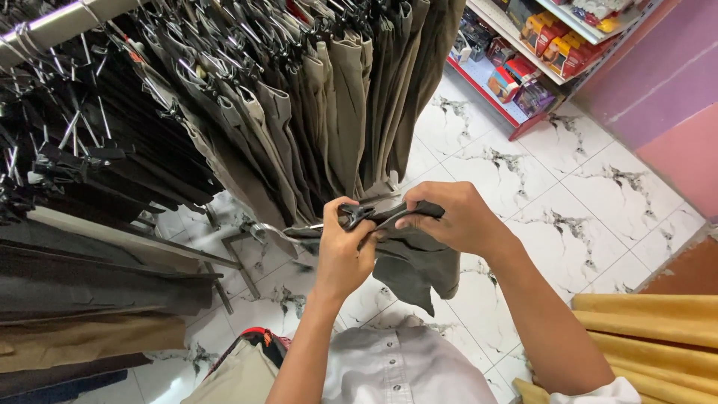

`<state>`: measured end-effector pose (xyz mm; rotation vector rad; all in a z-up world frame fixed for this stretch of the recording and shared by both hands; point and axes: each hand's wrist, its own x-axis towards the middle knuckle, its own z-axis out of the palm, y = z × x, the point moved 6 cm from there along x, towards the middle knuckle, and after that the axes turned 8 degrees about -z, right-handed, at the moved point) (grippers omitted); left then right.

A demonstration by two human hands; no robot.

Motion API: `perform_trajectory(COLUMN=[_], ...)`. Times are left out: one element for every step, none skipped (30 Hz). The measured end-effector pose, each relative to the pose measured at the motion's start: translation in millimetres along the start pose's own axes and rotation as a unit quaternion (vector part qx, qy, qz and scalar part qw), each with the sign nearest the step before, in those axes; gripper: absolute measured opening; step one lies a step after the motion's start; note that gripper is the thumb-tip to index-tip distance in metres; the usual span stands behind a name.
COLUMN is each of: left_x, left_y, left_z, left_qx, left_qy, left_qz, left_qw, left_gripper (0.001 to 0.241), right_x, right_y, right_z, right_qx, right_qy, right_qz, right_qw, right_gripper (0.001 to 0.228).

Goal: The person is taking trousers from a basket, clipping them onto hangers, and hanging them on a clothing rack.

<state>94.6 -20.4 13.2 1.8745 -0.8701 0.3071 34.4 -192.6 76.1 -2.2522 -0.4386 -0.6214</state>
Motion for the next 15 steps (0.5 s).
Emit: perform_trajectory(left_x=[-0.9, -2.0, -2.3, -3.4, -4.5, -3.3, -1.9, 0.1, 0.9, -0.2, -1.3, -1.2, -0.9, -1.0, 1.1], left_y=[-1.6, -3.1, -4.4, -5.8, -7.3, -3.5, 0.2, 3.9, 0.9, -1.8, -4.5, -6.2, -7.5, -8.4, -5.7], left_z=[-0.1, -0.3, 0.2, 0.8, 1.5, -0.4, -1.0, -1.8, -0.8, 1.0, 2.8, 2.2, 1.6, 1.0, -1.6], left_qx=[-0.009, -0.018, -0.018, -0.016, -0.014, -0.014, -0.01, -0.006, -0.006, -0.005, -0.005, -0.004, -0.009, -0.014, -0.014], left_qy=[0.001, 0.002, 0.001, 0.003, 0.005, 0.004, -0.007, -0.017, -0.016, -0.026, -0.036, -0.036, -0.036, -0.036, -0.037], left_qz=[-0.008, -0.017, -0.016, -0.018, -0.02, -0.02, -0.02, -0.02, -0.02, -0.022, -0.023, -0.022, -0.02, -0.018, -0.019], left_qw=[1.0, 1.0, 1.0, 1.0, 1.0, 1.0, 1.0, 1.0, 1.0, 0.999, 0.999, 0.999, 0.999, 0.999, 0.999], left_gripper=[0.009, 0.009, 0.009, 0.009, 0.009, 0.009, 0.009, 0.009, 0.009, 0.01, 0.01, 0.01, 0.009, 0.009, 0.009], right_x=[1.0, 1.8, 3.3, 4.3, 5.3, 3.6, 2.1, 1.7, 1.3, -0.3, -1.9, -5.9, -10.2, -15.0, -11.8], right_y=[0.4, 0.7, 1.6, 1.1, 0.7, 2.2, 3.7, 5.4, 6.2, 7.4, 8.6, 13.5, 20.6, 27.5, 22.2], right_z=[-0.4, -0.7, 0.2, 0.7, 1.3, 2.2, 2.6, 2.7, 3.4, 4.4, 5.4, 9.6, 12.3, 15.0, 14.4], right_qx=[-0.008, -0.016, -0.017, -0.025, -0.033, -0.033, -0.052, -0.07, -0.07, -0.072, -0.073, -0.073, -0.063, -0.052, -0.051], right_qy=[0.003, 0.006, 0.007, 0.009, 0.011, 0.011, 0.013, 0.015, 0.015, 0.017, 0.02, 0.021, 0.032, 0.043, 0.043], right_qz=[0.0, 0.0, 0.0, -0.01, -0.02, -0.019, -0.018, -0.019, -0.019, -0.011, -0.002, -0.002, 0.016, 0.036, 0.036], right_qw=[1.0, 1.0, 1.0, 1.0, 0.999, 0.999, 0.998, 0.997, 0.997, 0.997, 0.997, 0.997, 0.997, 0.997, 0.997], right_gripper=[0.022, 0.021, 0.021, 0.019, 0.018, 0.018, 0.018, 0.019, 0.019, 0.019, 0.018, 0.018, 0.017, 0.016, 0.016])
